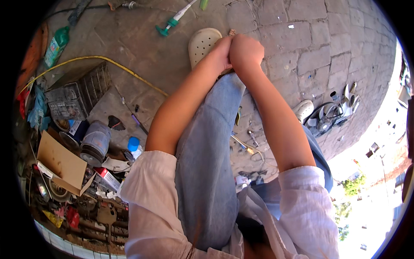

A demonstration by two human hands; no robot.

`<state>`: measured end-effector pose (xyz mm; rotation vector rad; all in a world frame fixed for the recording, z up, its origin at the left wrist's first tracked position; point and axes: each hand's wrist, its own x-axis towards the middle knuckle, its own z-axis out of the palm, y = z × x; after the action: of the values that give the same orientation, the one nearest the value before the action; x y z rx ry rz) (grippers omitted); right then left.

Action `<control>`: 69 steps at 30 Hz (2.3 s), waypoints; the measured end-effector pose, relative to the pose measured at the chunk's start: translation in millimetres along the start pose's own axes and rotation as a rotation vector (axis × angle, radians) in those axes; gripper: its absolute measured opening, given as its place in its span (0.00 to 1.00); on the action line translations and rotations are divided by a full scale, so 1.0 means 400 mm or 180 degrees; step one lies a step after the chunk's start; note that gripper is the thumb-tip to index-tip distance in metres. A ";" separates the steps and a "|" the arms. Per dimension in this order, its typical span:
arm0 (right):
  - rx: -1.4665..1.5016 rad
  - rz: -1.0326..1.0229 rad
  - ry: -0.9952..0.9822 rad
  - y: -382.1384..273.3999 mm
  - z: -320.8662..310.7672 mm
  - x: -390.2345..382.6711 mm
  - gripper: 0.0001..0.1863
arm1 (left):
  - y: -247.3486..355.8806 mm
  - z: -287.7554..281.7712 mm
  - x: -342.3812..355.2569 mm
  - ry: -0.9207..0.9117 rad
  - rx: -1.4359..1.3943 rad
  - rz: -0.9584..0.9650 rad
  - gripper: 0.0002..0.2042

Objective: The person sits on the ground and uses a hammer and screwdriver to repeatedly strike and pry at a small metal lock mechanism. They manipulate the lock with pliers and their hands, attempting to disassemble or adjust it.

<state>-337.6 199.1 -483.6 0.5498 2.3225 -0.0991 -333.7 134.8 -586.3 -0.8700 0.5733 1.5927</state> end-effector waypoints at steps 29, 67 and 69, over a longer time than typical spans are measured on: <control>0.0383 0.0096 0.0315 0.101 0.029 0.000 0.12 | -0.031 -0.042 -0.057 -0.0629 0.0068 0.0008 0.22; 0.5731 0.1551 -0.1391 0.139 0.084 -0.007 0.09 | -0.036 0.076 -0.034 0.0586 0.0174 0.0186 0.11; 0.5423 0.1583 -0.1319 0.145 0.077 -0.002 0.10 | -0.039 0.068 -0.009 0.0491 0.0265 0.0183 0.12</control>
<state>-293.1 244.1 -500.1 1.6186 1.1325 -1.7834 -324.2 156.5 -565.4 -0.9260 0.7746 1.5507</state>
